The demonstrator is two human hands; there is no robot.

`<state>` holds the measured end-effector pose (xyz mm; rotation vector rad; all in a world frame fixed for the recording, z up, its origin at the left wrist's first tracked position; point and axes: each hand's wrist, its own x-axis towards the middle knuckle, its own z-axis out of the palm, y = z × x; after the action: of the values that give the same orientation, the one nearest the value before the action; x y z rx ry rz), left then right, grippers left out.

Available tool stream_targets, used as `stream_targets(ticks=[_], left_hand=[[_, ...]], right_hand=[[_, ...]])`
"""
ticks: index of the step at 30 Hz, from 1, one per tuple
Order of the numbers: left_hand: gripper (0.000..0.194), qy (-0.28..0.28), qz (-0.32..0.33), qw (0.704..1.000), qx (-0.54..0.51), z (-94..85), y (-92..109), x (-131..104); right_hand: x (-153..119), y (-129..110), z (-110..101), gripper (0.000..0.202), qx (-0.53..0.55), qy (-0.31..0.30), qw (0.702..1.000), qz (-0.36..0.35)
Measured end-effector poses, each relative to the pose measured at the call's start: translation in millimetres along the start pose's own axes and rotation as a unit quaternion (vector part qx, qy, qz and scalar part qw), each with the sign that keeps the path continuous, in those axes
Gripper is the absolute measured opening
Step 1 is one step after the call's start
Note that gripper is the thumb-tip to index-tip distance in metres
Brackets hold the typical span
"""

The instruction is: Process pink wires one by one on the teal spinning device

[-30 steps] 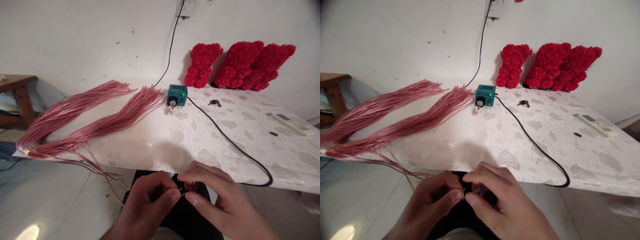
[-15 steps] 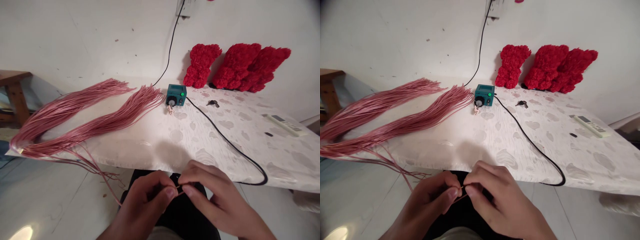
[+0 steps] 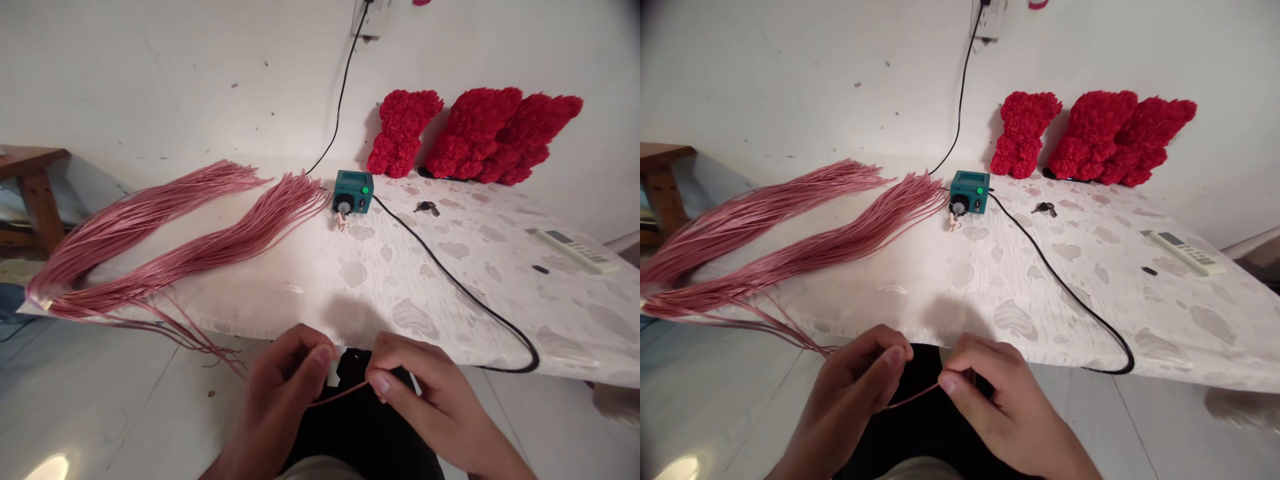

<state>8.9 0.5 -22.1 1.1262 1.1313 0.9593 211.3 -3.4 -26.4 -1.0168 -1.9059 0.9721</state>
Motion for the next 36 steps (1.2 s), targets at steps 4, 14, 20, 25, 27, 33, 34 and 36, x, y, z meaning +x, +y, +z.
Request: stream_targets(ticks=[4,14,20,25,27,33,34,36], left_hand=[[0.024,0.103,-0.003,0.991,-0.085,4.8,0,10],[0.035,0.241,0.108,0.962,-0.067,10.4,-7,3],[0.044,0.052,0.355,0.922,0.143,30.8,-18,-14],[0.048,0.051,0.296,0.939,0.168,56.4,-12,3],[0.044,0.039,0.249,0.953,0.17,54.4,-7,6],[0.022,0.01,0.27,0.929,0.252,29.4,-4,6],[0.019,0.007,0.283,0.924,0.257,25.9,-5,6],[0.018,0.006,0.307,0.914,0.265,21.0,-6,7]], right_hand=[[1,-2,2,0.018,0.058,0.0,0.998,0.031],[21,7,29,0.034,0.067,0.123,0.978,0.156],[19,6,37,0.03,0.123,0.124,0.975,0.139],[9,4,31,0.025,0.136,0.171,0.964,0.15],[7,1,25,0.027,0.14,0.156,0.967,0.145],[7,-5,8,0.033,0.074,0.079,0.989,0.1],[7,-5,7,0.032,0.052,0.076,0.991,0.094],[7,-6,4,0.027,0.015,0.089,0.992,0.092]])
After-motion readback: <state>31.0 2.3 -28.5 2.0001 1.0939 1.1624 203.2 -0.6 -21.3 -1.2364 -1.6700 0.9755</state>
